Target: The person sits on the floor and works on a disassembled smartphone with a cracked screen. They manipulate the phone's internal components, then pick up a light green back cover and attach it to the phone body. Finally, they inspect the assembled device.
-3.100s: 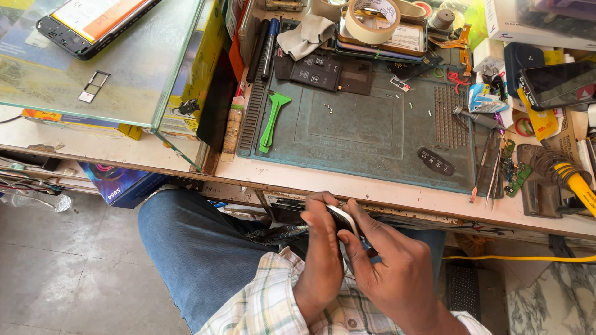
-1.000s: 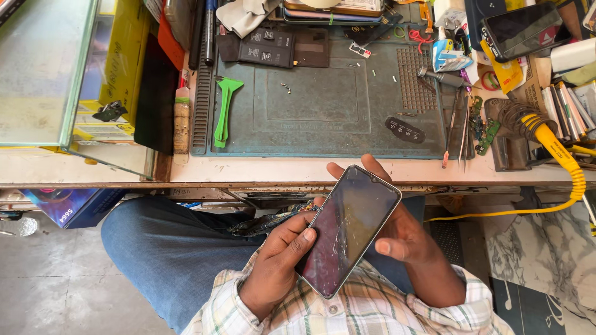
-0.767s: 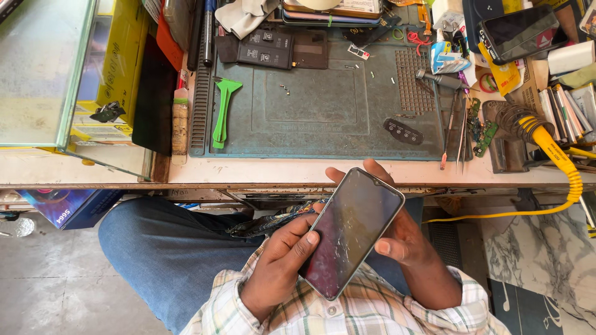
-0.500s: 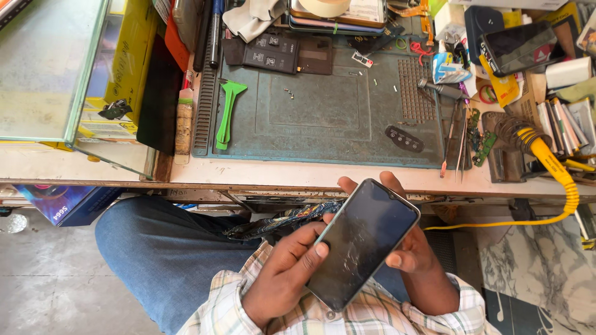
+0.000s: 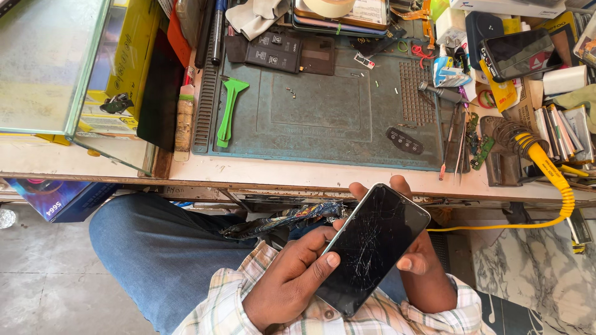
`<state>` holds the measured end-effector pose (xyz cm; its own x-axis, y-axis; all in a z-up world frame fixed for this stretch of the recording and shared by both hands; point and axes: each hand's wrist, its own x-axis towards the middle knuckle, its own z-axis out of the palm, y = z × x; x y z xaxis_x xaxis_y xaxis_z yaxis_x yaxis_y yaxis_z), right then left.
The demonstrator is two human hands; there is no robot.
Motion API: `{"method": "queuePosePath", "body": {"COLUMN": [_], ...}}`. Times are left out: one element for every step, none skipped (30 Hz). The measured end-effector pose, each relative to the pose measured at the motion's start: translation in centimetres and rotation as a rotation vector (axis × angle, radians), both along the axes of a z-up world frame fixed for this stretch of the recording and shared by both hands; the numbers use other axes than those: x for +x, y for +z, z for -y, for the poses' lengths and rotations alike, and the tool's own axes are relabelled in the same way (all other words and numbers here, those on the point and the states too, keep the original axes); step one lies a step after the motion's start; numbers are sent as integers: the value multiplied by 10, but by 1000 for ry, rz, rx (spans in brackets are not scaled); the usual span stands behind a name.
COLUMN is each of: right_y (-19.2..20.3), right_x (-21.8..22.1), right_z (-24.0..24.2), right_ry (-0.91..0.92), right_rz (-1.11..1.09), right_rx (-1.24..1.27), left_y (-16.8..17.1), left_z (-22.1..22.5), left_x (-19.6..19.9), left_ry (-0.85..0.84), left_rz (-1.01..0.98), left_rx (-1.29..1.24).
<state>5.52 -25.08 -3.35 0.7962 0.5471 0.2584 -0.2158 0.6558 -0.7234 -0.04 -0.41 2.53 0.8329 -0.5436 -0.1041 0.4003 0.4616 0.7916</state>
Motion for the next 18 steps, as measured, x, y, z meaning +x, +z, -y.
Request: {"method": "queuePosePath", "body": {"right_y": [1, 4, 8, 13, 19, 24, 27, 29, 31, 33, 34, 36, 39, 42, 46, 49, 52, 56], "right_x": [-1, -2, -4, -5, -5, -4, 0, 5, 8, 8, 6, 4, 0, -8, -11, -12, -11, -11], "right_z": [-1, -2, -4, -6, -7, -9, -13, -17, -20, -25, -30, -35, -41, -46, -51, -53, -54, -55], "right_ry": [-19, -38, -57, -71, -85, -100, -125, -148, -170, -203, -237, -272, -261, -256, -251, -259, -267, -274], "right_rz": [-12, -23, -34, -51, -69, -85, -116, -146, -177, -184, -190, -196, -160, -125, -90, -74, -57, -42], "right_rx": [-17, -34, -50, -76, -101, -127, -144, -159, -175, -231, -288, -343, -437, -534, -631, -674, -716, -761], "left_y": [0, 0, 0, 1, 2, 3, 4, 6, 8, 9, 11, 12, 14, 15, 16, 16, 15, 14], "left_z": [0, 0, 0, 0, -1, 0, 1, 3, 5, 7, 10, 11, 10, 10, 10, 9, 7, 5], "left_x": [1, 1, 2, 3, 3, 4, 5, 6, 6, 8, 10, 12, 14, 14, 15, 16, 17, 17], "left_ry": [3, 6, 9, 32, 56, 79, 145, 214, 283, 328, 374, 418, 414, 403, 392, 390, 388, 386], "left_rz": [0, 0, 1, 23, 46, 70, 110, 149, 188, 181, 175, 171, 179, 186, 193, 239, 285, 329], "left_rx": [2, 4, 6, 47, 89, 130, 201, 275, 349, 341, 333, 326, 297, 265, 233, 236, 238, 238]}}
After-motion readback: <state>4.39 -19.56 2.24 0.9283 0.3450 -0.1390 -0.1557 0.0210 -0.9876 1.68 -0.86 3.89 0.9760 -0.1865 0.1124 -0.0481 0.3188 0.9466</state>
